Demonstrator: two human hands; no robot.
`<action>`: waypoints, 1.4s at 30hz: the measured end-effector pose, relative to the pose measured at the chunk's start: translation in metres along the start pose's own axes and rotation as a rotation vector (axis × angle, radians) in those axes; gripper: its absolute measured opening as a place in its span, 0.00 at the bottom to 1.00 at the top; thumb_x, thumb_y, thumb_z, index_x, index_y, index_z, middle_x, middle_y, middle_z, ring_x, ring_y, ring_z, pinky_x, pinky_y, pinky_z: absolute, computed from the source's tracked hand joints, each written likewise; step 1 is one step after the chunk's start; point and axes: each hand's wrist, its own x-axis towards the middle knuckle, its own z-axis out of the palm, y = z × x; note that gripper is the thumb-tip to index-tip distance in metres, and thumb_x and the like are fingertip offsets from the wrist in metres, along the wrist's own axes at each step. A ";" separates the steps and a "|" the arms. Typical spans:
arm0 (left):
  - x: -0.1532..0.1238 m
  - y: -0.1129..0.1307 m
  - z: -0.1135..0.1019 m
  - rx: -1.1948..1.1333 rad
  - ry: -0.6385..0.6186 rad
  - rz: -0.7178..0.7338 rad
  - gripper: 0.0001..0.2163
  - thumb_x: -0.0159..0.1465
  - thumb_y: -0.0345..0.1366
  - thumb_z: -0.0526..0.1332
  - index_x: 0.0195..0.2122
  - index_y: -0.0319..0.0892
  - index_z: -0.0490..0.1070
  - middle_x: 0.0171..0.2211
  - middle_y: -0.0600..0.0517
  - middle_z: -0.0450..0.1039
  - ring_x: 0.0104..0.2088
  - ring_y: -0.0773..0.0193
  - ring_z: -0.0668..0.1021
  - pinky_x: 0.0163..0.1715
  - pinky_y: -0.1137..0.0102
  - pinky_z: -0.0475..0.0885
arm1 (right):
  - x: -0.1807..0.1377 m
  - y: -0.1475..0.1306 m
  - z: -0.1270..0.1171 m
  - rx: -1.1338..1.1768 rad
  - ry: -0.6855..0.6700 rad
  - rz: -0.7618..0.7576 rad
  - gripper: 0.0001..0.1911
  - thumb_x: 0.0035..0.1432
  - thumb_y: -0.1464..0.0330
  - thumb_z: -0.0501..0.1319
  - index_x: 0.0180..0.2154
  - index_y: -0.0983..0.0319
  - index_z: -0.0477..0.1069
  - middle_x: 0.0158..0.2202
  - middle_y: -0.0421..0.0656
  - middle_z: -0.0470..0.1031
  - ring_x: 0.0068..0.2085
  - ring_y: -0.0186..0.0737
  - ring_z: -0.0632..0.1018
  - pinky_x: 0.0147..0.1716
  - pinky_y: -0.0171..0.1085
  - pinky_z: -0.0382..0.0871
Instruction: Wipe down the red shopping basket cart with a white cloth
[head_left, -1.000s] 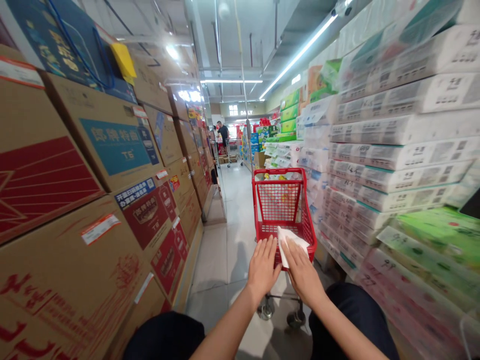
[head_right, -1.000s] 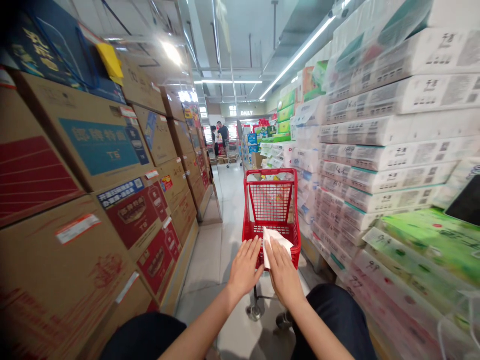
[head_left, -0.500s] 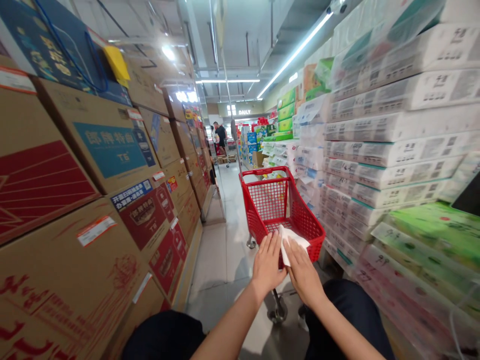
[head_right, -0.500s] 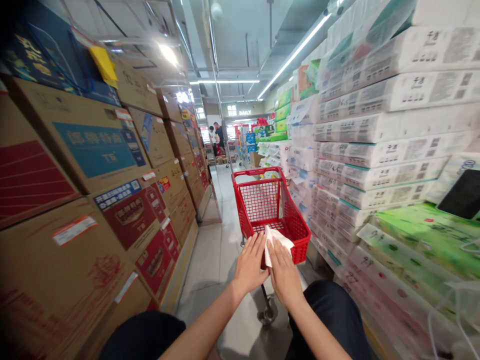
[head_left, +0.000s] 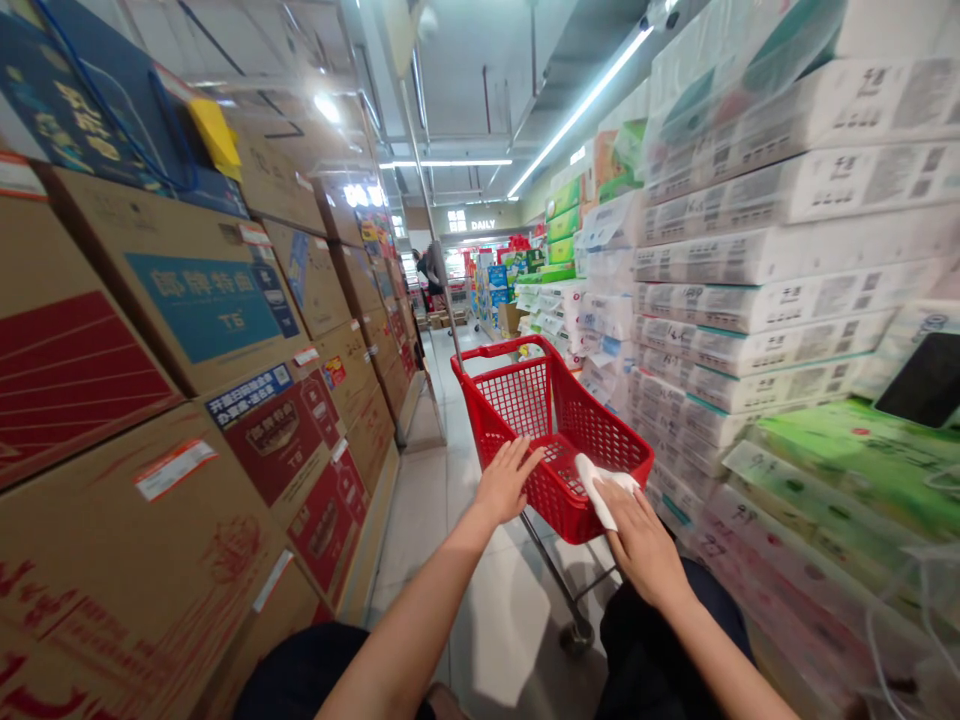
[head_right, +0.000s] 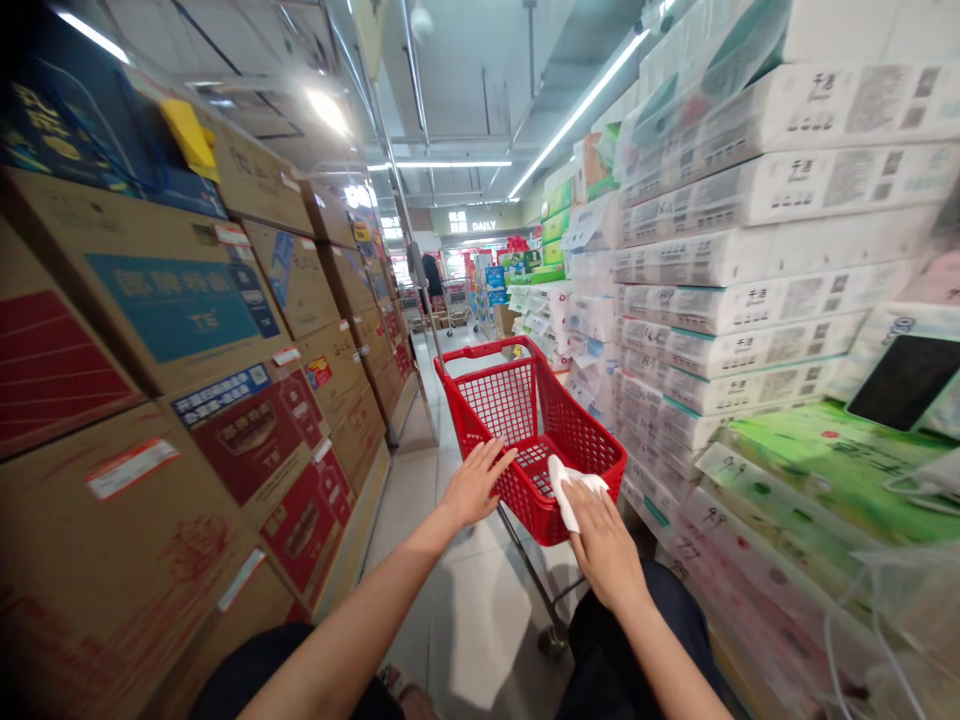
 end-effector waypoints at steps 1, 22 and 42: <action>0.001 0.004 0.002 -0.006 0.014 0.009 0.46 0.56 0.29 0.66 0.75 0.45 0.47 0.76 0.43 0.46 0.75 0.52 0.50 0.73 0.53 0.49 | -0.002 0.004 -0.001 -0.007 0.009 0.029 0.36 0.70 0.72 0.51 0.75 0.57 0.45 0.70 0.47 0.65 0.70 0.46 0.65 0.71 0.55 0.54; 0.076 -0.008 0.015 -0.184 0.129 0.171 0.30 0.71 0.49 0.55 0.70 0.41 0.61 0.70 0.42 0.61 0.71 0.47 0.61 0.74 0.51 0.48 | -0.009 0.032 -0.004 -0.050 -0.011 0.451 0.37 0.71 0.68 0.48 0.76 0.55 0.38 0.76 0.48 0.50 0.74 0.53 0.57 0.69 0.60 0.59; 0.058 0.020 0.025 -0.254 0.145 0.148 0.37 0.64 0.41 0.59 0.73 0.34 0.54 0.70 0.40 0.61 0.70 0.48 0.64 0.73 0.52 0.53 | 0.066 -0.032 0.016 -0.056 -0.073 0.229 0.41 0.68 0.77 0.47 0.76 0.54 0.33 0.76 0.47 0.50 0.74 0.46 0.57 0.70 0.53 0.59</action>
